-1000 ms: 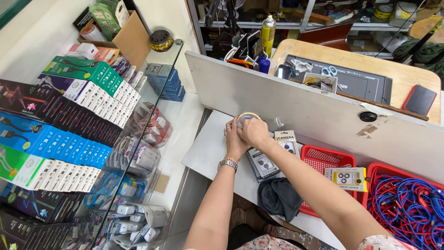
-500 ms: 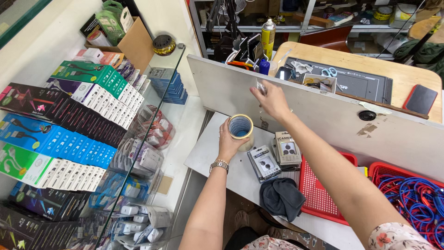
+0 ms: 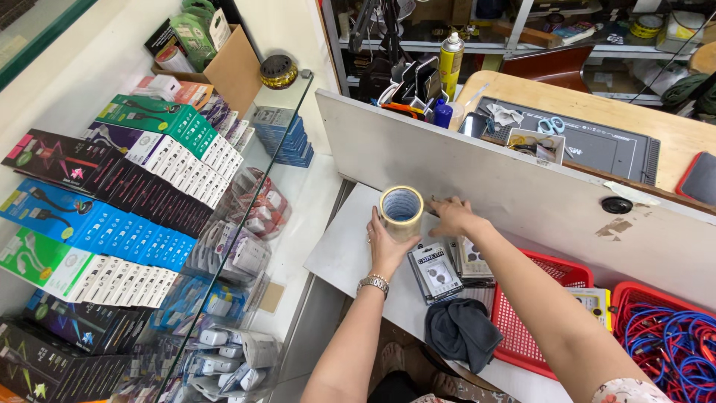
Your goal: The person wipes small product boxes with a dark cloth and stacks them on a counter. The person then moves the stacked boxes to a glass shelf and handles a roll of tape.
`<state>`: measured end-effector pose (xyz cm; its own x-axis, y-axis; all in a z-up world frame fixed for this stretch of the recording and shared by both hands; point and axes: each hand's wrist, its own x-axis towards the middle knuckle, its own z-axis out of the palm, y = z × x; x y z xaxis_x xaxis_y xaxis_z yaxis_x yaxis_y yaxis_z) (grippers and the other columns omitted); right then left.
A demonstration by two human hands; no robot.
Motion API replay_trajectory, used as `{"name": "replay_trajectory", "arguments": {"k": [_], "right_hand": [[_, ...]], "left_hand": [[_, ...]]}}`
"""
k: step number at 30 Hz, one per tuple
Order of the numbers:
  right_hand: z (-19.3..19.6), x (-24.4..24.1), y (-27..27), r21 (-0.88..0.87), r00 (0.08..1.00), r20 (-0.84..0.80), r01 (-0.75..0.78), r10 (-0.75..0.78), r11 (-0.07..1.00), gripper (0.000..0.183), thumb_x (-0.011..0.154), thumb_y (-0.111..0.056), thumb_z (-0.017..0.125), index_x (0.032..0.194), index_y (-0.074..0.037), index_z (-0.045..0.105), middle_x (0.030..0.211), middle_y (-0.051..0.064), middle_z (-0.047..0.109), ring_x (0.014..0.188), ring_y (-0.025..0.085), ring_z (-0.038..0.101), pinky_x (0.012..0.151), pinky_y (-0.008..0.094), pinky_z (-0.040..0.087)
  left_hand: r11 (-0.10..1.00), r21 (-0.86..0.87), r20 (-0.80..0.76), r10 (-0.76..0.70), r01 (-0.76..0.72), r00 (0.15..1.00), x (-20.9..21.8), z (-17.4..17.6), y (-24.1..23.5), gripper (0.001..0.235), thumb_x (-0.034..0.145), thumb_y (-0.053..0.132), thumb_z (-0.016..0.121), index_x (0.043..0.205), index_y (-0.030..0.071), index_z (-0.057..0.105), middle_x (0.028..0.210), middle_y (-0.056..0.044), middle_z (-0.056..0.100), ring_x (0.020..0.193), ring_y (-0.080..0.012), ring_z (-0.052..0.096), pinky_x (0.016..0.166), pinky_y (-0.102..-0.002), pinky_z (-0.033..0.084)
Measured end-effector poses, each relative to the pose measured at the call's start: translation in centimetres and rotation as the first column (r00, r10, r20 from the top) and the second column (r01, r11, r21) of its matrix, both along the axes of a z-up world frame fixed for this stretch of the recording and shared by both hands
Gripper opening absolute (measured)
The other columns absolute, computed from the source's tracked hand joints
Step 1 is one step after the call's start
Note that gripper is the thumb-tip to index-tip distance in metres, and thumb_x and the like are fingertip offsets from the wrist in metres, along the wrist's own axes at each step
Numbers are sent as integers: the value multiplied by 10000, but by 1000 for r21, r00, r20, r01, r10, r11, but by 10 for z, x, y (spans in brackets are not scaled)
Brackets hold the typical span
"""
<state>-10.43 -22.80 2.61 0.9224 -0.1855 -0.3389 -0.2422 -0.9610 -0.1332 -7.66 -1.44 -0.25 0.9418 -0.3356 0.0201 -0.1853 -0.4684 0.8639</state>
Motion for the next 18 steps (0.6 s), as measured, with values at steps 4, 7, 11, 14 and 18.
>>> {"name": "replay_trajectory", "arguments": {"k": [4,7,11,14,18], "right_hand": [[-7,8,-16,369,892,447,-123,-60,921,623,862,-117,591,1471,-1,523,1415,264,575,1319,412,570,1127,458,474],[3,11,-21,446,881,438,-39,-180,894,441,1001,-164,512,1412,-56,627,1339,208,706,1233,362,678,1069,412,531],[25,20,-6,836,916,9,214,-402,506,456,1022,-263,476,1428,-59,522,1338,156,645,1103,275,693,875,358,624],[31,19,21,842,889,-99,314,-447,439,460,1020,-235,491,1447,-65,473,1297,188,613,1049,279,666,790,354,635],[30,20,52,800,847,36,294,-530,524,439,974,-108,511,1391,23,558,1105,277,735,874,325,768,723,368,632]], "left_hand": [[991,20,34,131,-131,991,-1,9,-27,1285,540,369,1038,1501,92,230,1455,-214,374,1382,-396,381,1119,-514,345],[985,-10,62,175,-175,983,6,11,-33,1166,543,369,1017,1450,101,336,1413,-190,473,1352,-381,457,1112,-480,390],[992,-125,9,14,-13,1000,23,8,-8,1140,608,344,923,1543,91,322,1439,-191,561,1334,-361,561,1114,-430,457],[994,-103,-81,17,-25,997,20,5,2,1142,686,285,910,1571,45,229,1486,-235,465,1338,-373,519,1105,-425,440],[862,-478,-298,26,-173,954,14,8,-5,919,849,254,757,1552,15,216,1466,-208,471,1322,-314,574,1085,-404,497]]}}
